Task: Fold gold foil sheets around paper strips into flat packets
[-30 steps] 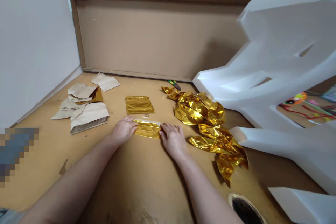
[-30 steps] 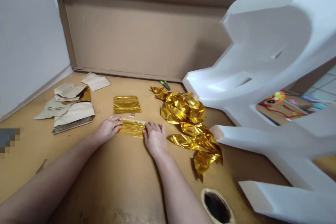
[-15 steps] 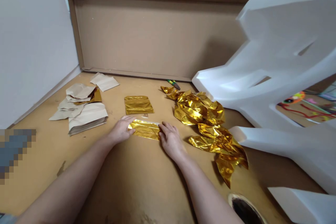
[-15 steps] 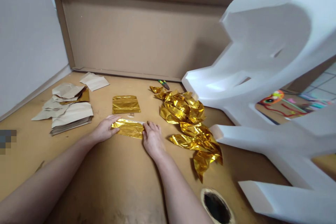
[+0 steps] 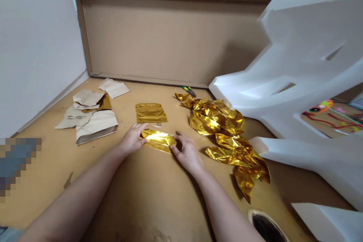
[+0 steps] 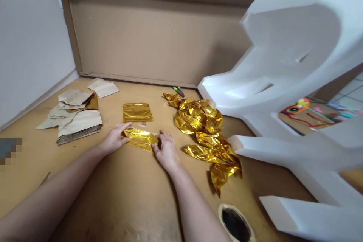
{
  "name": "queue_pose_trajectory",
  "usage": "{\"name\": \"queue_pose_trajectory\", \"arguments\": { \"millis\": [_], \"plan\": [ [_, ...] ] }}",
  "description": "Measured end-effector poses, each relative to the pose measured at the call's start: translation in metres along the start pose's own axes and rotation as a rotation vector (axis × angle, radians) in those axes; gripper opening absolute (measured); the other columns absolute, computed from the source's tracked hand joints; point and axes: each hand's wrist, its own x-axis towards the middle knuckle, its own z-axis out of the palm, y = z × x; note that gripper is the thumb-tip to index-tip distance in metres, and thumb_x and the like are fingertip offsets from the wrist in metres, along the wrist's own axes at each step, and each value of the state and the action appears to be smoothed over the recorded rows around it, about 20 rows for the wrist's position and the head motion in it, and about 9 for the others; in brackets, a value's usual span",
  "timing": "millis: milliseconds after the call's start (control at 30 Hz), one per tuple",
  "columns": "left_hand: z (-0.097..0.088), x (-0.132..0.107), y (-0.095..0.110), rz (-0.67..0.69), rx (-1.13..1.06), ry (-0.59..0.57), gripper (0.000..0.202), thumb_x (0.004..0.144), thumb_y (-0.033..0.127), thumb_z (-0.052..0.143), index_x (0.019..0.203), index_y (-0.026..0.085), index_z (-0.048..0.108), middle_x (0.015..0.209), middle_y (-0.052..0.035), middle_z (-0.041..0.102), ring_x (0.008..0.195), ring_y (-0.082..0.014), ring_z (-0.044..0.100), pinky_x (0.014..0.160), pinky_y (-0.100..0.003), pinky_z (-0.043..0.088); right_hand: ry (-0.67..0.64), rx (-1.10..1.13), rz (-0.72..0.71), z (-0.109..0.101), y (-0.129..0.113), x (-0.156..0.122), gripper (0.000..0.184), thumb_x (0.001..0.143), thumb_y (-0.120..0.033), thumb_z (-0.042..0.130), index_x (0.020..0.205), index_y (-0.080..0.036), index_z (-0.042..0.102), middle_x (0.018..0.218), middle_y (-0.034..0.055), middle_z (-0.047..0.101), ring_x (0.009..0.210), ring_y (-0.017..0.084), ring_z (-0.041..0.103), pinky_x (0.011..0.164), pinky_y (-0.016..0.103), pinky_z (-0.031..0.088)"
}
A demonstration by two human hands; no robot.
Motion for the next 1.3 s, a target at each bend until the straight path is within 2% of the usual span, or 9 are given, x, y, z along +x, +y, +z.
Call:
{"name": "queue_pose_trajectory", "arguments": {
  "millis": [300, 467, 567, 667, 767, 867, 1000, 1167, 1300],
  "plan": [
    [0.002, -0.001, 0.002, -0.097, -0.034, 0.014, 0.053, 0.067, 0.007, 0.058, 0.118, 0.021, 0.051, 0.099, -0.0026, 0.063, 0.092, -0.0197, 0.058, 0.085, -0.033, 0.047, 0.012, 0.07, 0.008, -0.005, -0.007, -0.001, 0.007, 0.067, -0.018, 0.053, 0.073, -0.022, 0.054, 0.113, 0.011, 0.062, 0.113, 0.027, 0.051, 0.095, 0.047, 0.036],
    [0.001, -0.001, 0.002, -0.052, -0.031, -0.001, 0.032, 0.066, 0.005, 0.055, 0.094, 0.02, 0.061, 0.092, -0.0009, 0.064, 0.085, -0.0178, 0.059, 0.079, -0.031, 0.048, 0.003, 0.071, -0.045, -0.005, -0.004, -0.001, 0.006, 0.068, -0.018, 0.051, 0.065, -0.022, 0.052, 0.107, 0.0091, 0.064, 0.11, 0.026, 0.053, 0.099, 0.052, 0.029],
    [-0.002, 0.0, 0.002, 0.012, 0.022, -0.019, 0.019, 0.068, 0.004, 0.053, 0.077, 0.019, 0.063, 0.082, -0.0012, 0.064, 0.081, -0.0182, 0.058, 0.078, -0.031, 0.048, 0.031, 0.036, -0.1, -0.007, -0.001, -0.001, 0.008, 0.07, -0.017, 0.049, 0.066, -0.022, 0.054, 0.106, 0.009, 0.064, 0.108, 0.026, 0.053, 0.098, 0.052, 0.031],
    [-0.004, 0.0, 0.002, 0.07, 0.086, -0.026, 0.019, 0.07, 0.005, 0.051, 0.073, 0.019, 0.063, 0.077, -0.0023, 0.063, 0.08, -0.019, 0.058, 0.077, -0.032, 0.047, 0.032, -0.029, -0.195, -0.011, -0.001, -0.001, 0.015, 0.071, -0.014, 0.047, 0.07, -0.022, 0.059, 0.107, 0.0103, 0.063, 0.107, 0.026, 0.052, 0.095, 0.047, 0.037],
    [-0.004, -0.003, 0.003, 0.16, 0.159, -0.02, 0.022, 0.073, 0.007, 0.048, 0.083, 0.019, 0.064, 0.083, -0.0047, 0.063, 0.084, -0.0205, 0.056, 0.079, -0.034, 0.047, 0.007, -0.121, -0.27, -0.016, -0.003, -0.003, 0.024, 0.075, -0.01, 0.043, 0.075, -0.022, 0.063, 0.106, 0.0092, 0.064, 0.109, 0.025, 0.051, 0.093, 0.046, 0.038],
    [-0.003, -0.008, 0.012, 0.263, 0.224, 0.0, 0.033, 0.074, 0.007, 0.046, 0.101, 0.017, 0.061, 0.101, -0.0087, 0.062, 0.097, -0.0226, 0.053, 0.088, -0.037, 0.043, -0.022, -0.199, -0.298, -0.021, -0.007, -0.005, 0.028, 0.077, -0.009, 0.039, 0.078, -0.021, 0.065, 0.107, 0.01, 0.065, 0.109, 0.025, 0.051, 0.093, 0.046, 0.037],
    [-0.001, -0.012, 0.029, 0.366, 0.316, -0.066, 0.039, 0.077, 0.007, 0.04, 0.112, 0.016, 0.055, 0.116, -0.0097, 0.057, 0.109, -0.0228, 0.048, 0.094, -0.037, 0.039, -0.063, -0.247, -0.319, -0.025, -0.012, -0.008, 0.029, 0.074, -0.006, 0.04, 0.078, -0.02, 0.065, 0.109, 0.0108, 0.065, 0.108, 0.025, 0.052, 0.092, 0.045, 0.037],
    [0.003, -0.011, 0.033, 0.406, 0.422, -0.239, 0.026, 0.082, 0.008, 0.039, 0.09, 0.015, 0.063, 0.093, -0.0083, 0.064, 0.092, -0.0215, 0.053, 0.085, -0.034, 0.043, -0.127, -0.272, -0.29, -0.029, -0.013, -0.009, 0.025, 0.072, -0.008, 0.044, 0.084, -0.016, 0.064, 0.113, 0.0146, 0.063, 0.112, 0.027, 0.05, 0.097, 0.05, 0.032],
    [0.005, -0.01, 0.027, 0.397, 0.472, -0.277, 0.022, 0.081, 0.007, 0.042, 0.084, 0.015, 0.063, 0.092, -0.0073, 0.064, 0.088, -0.0203, 0.054, 0.082, -0.032, 0.044, -0.155, -0.251, -0.333, -0.029, -0.016, -0.012, 0.029, 0.075, -0.02, 0.049, 0.1, -0.015, 0.062, 0.121, 0.0163, 0.058, 0.12, 0.03, 0.044, 0.1, 0.057, 0.027]
  ]
}}
